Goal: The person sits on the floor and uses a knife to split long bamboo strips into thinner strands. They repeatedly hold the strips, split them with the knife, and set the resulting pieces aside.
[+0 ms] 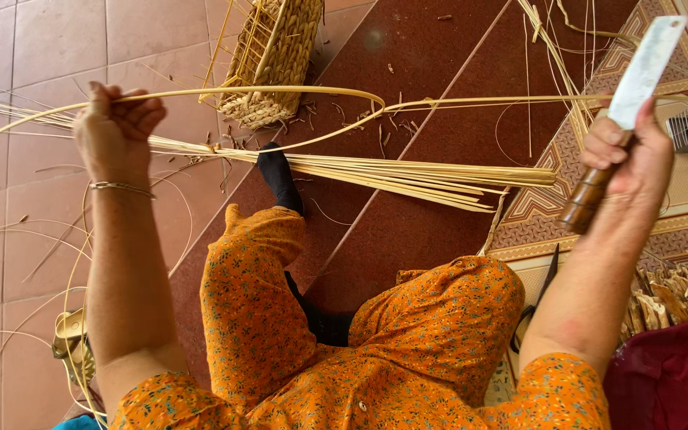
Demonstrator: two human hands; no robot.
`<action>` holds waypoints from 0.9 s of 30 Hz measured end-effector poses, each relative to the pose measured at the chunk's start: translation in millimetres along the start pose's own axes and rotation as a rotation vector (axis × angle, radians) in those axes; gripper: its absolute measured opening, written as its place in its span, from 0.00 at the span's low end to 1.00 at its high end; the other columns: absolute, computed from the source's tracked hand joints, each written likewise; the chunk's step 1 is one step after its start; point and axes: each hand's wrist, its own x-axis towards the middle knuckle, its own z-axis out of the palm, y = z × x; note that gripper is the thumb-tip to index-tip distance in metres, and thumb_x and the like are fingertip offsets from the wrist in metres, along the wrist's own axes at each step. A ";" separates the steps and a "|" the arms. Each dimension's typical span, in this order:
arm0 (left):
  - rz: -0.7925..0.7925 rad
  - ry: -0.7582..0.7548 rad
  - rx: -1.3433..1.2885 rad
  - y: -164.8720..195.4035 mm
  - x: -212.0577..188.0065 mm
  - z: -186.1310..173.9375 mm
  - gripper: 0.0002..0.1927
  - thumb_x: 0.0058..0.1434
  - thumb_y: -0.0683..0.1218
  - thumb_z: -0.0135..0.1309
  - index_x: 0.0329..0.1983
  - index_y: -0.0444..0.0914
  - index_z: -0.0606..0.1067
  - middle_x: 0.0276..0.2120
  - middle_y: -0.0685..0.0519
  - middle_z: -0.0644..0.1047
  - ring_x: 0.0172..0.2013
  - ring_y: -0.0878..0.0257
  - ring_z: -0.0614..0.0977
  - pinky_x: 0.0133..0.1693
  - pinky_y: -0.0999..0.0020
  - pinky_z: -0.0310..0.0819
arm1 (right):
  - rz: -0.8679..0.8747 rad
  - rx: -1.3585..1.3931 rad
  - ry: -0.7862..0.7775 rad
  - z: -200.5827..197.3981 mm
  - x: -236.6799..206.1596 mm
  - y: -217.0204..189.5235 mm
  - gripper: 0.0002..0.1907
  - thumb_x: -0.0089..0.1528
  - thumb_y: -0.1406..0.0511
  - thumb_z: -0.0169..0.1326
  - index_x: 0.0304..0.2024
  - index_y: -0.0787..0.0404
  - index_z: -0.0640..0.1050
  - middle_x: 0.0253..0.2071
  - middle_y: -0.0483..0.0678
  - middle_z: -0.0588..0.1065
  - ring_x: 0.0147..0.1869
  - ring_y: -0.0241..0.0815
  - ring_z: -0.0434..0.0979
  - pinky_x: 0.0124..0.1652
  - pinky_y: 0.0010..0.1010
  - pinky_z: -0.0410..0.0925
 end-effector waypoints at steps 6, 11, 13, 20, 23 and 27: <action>0.059 0.108 0.004 42.5 25.1 -35.1 0.18 0.81 0.49 0.41 0.42 0.32 0.74 0.35 0.37 0.82 0.33 0.47 0.87 0.38 0.52 0.87 | 0.031 0.057 0.012 -54.9 19.9 -33.0 0.23 0.84 0.54 0.45 0.53 0.71 0.71 0.26 0.42 0.66 0.22 0.29 0.60 0.24 0.20 0.60; 0.075 0.040 -0.130 54.6 16.2 -0.9 0.18 0.84 0.50 0.43 0.42 0.32 0.71 0.37 0.36 0.80 0.35 0.45 0.83 0.38 0.54 0.82 | -0.083 0.109 -0.117 -37.3 24.3 -33.5 0.25 0.84 0.51 0.41 0.59 0.69 0.72 0.26 0.43 0.65 0.21 0.29 0.58 0.24 0.20 0.58; 0.084 -0.037 -0.155 53.4 4.9 27.0 0.19 0.86 0.51 0.42 0.42 0.31 0.69 0.38 0.36 0.77 0.35 0.46 0.81 0.39 0.56 0.78 | -0.130 0.072 -0.156 -10.4 18.5 -21.6 0.25 0.82 0.51 0.41 0.60 0.67 0.72 0.24 0.41 0.63 0.20 0.28 0.57 0.23 0.21 0.55; 0.206 -0.379 -0.092 51.3 -33.4 126.7 0.17 0.85 0.52 0.42 0.48 0.32 0.67 0.44 0.35 0.77 0.42 0.45 0.84 0.48 0.53 0.82 | 0.021 0.008 -0.351 115.7 -12.3 65.6 0.31 0.75 0.47 0.46 0.69 0.64 0.67 0.22 0.37 0.64 0.22 0.28 0.59 0.22 0.21 0.57; 0.262 -0.471 -0.081 52.3 -49.1 149.7 0.15 0.85 0.51 0.42 0.50 0.33 0.67 0.42 0.36 0.77 0.40 0.46 0.83 0.47 0.51 0.81 | 0.078 -0.092 -0.239 160.9 -22.2 95.8 0.37 0.69 0.46 0.51 0.68 0.66 0.66 0.24 0.41 0.70 0.20 0.29 0.63 0.20 0.22 0.61; 0.329 -0.520 -0.102 56.9 -65.1 165.3 0.14 0.85 0.50 0.43 0.52 0.33 0.67 0.39 0.37 0.76 0.37 0.47 0.82 0.47 0.49 0.80 | 0.094 -0.048 -0.320 191.2 -32.0 112.7 0.39 0.68 0.45 0.51 0.70 0.66 0.65 0.25 0.41 0.71 0.20 0.28 0.63 0.20 0.21 0.62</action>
